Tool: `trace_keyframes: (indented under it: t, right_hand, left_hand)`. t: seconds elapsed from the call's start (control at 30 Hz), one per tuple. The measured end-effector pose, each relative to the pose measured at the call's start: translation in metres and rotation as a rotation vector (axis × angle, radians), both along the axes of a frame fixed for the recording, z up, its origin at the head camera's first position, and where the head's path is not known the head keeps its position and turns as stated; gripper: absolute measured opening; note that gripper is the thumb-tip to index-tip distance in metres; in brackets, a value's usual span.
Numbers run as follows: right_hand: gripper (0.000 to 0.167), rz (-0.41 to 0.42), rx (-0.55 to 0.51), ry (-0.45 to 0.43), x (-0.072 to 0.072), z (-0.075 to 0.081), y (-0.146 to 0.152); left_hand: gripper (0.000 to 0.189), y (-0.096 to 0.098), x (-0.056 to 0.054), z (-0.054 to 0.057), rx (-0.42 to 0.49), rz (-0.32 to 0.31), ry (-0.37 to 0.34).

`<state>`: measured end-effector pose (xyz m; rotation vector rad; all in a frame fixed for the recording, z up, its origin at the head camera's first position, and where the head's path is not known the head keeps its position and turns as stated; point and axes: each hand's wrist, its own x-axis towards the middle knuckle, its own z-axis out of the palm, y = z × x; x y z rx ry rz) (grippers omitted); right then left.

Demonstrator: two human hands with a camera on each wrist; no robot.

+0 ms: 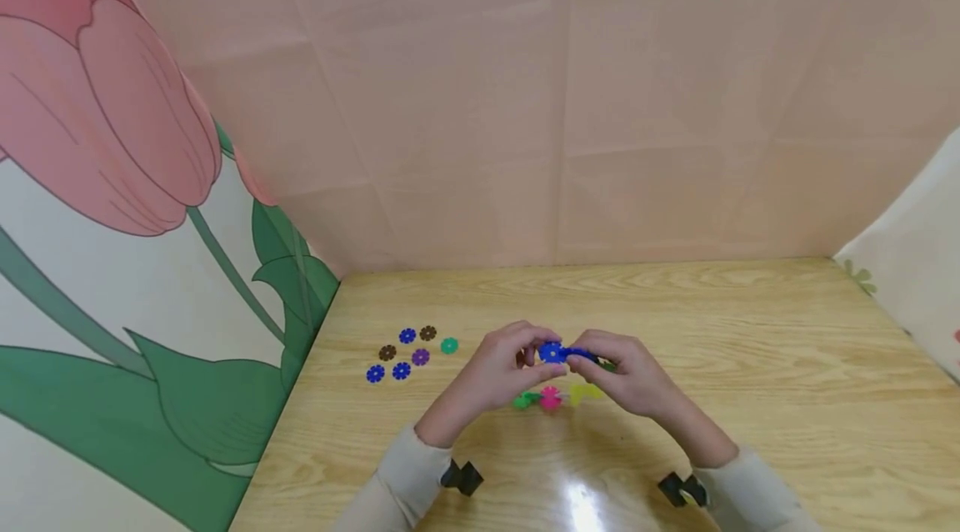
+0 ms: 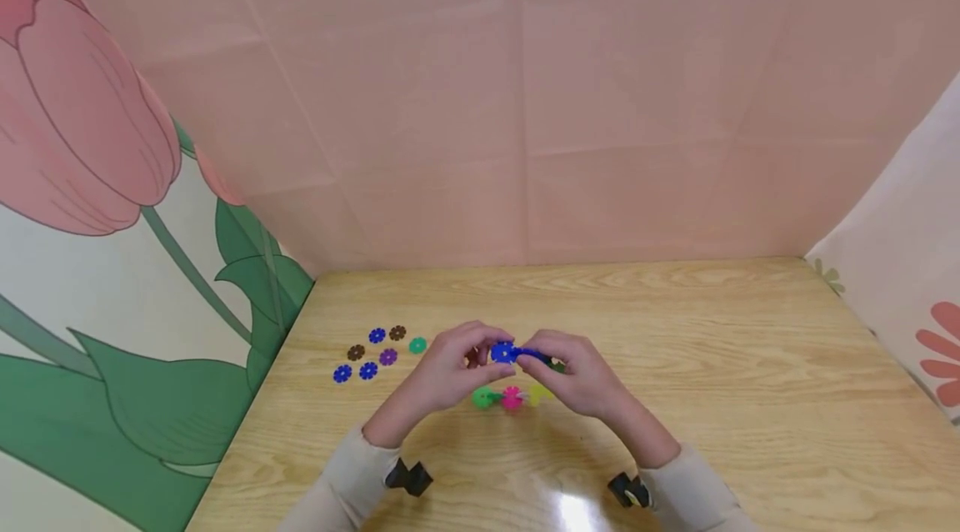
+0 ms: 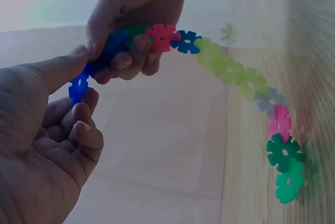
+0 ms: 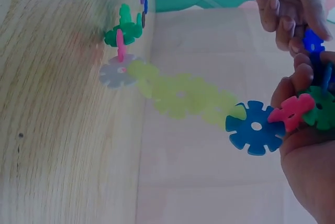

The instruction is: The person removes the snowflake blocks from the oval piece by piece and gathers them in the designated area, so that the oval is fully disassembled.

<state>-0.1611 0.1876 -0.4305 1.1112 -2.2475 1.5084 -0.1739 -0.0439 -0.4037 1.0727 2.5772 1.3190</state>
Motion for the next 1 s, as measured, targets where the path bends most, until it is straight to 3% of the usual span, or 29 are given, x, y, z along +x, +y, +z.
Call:
trace_keyframes:
  t: [0.13, 0.33, 0.5, 0.7, 0.87, 1.0]
  right_hand:
    - [0.036, -0.006, -0.024, 0.04, 0.001, 0.0, -0.002]
    - [0.038, -0.098, -0.032, 0.097, 0.002, -0.003, -0.003]
    - [0.033, -0.105, -0.057, 0.056, 0.002, -0.002, 0.0]
    - [0.031, -0.065, -0.029, -0.092, 0.003, -0.004, 0.005]
    - [0.021, -0.076, 0.053, -0.113, 0.005, -0.001, 0.01]
    - [0.026, -0.068, 0.099, -0.148, 0.006, -0.001, 0.015]
  left_hand:
    - [0.036, 0.001, 0.001, 0.0, 0.001, 0.002, 0.004]
    - [0.036, 0.0, 0.0, 0.0, -0.017, 0.026, 0.044]
    - [0.037, -0.006, -0.003, -0.005, -0.032, 0.052, 0.049]
    - [0.039, -0.028, -0.007, -0.024, -0.073, 0.127, 0.015]
    - [0.043, -0.051, -0.011, -0.045, -0.146, 0.207, 0.011]
    - [0.045, -0.07, -0.015, -0.064, -0.217, 0.262, 0.011]
